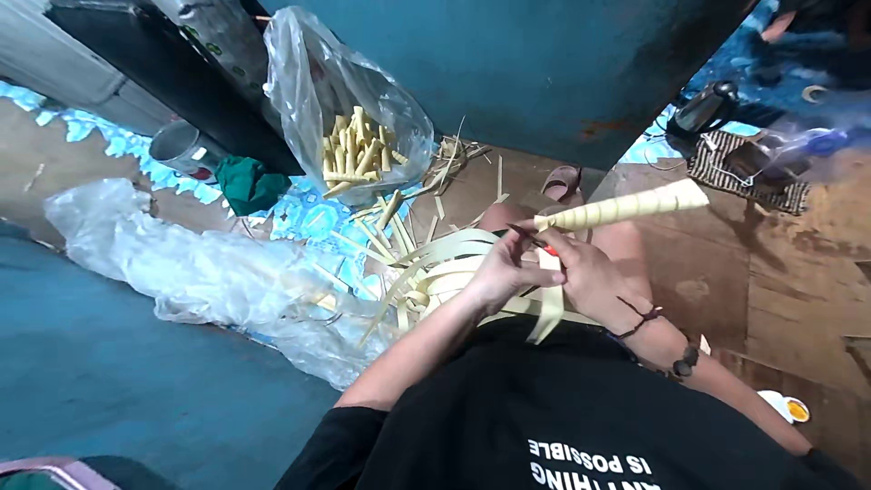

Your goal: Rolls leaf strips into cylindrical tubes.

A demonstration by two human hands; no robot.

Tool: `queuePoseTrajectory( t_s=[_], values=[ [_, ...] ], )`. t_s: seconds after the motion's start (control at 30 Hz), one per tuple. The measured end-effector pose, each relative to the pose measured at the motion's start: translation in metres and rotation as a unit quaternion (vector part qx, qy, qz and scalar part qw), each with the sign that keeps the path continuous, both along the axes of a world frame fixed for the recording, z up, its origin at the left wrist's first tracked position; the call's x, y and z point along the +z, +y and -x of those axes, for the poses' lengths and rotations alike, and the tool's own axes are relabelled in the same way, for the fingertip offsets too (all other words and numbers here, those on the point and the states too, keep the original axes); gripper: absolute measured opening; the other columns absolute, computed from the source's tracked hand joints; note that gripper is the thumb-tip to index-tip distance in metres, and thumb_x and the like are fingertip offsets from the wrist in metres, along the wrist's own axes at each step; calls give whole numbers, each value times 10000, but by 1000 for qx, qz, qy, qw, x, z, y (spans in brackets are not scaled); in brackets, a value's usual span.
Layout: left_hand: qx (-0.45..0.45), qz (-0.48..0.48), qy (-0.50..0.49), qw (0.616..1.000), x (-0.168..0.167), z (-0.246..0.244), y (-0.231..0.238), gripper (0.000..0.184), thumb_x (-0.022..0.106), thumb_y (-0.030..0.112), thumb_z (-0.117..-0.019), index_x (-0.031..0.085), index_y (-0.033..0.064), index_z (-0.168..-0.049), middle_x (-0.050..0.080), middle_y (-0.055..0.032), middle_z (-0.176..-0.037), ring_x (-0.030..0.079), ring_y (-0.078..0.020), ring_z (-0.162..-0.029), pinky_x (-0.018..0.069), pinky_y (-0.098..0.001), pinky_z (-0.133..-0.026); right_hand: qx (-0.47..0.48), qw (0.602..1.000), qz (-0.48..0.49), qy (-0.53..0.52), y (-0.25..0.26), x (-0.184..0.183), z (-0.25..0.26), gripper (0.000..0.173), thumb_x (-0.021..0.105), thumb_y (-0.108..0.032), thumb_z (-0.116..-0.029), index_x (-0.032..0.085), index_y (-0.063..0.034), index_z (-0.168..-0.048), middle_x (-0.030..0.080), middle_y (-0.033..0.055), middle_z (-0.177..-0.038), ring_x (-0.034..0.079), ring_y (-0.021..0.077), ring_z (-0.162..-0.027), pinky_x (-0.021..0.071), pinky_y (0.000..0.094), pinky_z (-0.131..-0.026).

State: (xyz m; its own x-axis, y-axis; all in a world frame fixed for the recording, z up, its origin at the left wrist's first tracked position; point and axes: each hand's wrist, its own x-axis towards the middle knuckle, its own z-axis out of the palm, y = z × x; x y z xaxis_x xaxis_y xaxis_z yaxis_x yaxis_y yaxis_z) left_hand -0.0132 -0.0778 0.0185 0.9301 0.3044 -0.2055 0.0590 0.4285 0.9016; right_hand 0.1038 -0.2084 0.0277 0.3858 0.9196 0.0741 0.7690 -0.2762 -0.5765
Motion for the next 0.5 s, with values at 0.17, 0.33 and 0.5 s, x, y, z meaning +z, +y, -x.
queuePoseTrajectory(
  t_s=[0.17,0.33,0.5],
  values=[
    [76,-69,11,995,8,9,26,511,664,-64,-874,519,60,-1348,647,-44,-1114,654,-106,-907,576,-312,-816,17,999,-36,7,-9,-13,-8,330,482,-214,-1047,658,-30,-1257,697,181,-883,687,334,-758,561,520,-690],
    [127,-122,-51,983,24,55,139,417,625,-11,-863,525,146,-1237,734,51,-962,706,-56,-846,608,-268,-792,61,990,88,94,-41,-29,-25,367,474,-261,-1072,632,-16,-1295,706,185,-951,697,301,-838,564,500,-787],
    [499,-61,-1,865,-30,81,252,193,519,119,-1057,508,81,-1246,584,41,-856,520,5,-639,475,-150,-618,69,980,114,149,-53,-44,-17,374,446,-275,-1083,617,-29,-1307,657,124,-814,630,225,-677,541,427,-673]
  ],
)
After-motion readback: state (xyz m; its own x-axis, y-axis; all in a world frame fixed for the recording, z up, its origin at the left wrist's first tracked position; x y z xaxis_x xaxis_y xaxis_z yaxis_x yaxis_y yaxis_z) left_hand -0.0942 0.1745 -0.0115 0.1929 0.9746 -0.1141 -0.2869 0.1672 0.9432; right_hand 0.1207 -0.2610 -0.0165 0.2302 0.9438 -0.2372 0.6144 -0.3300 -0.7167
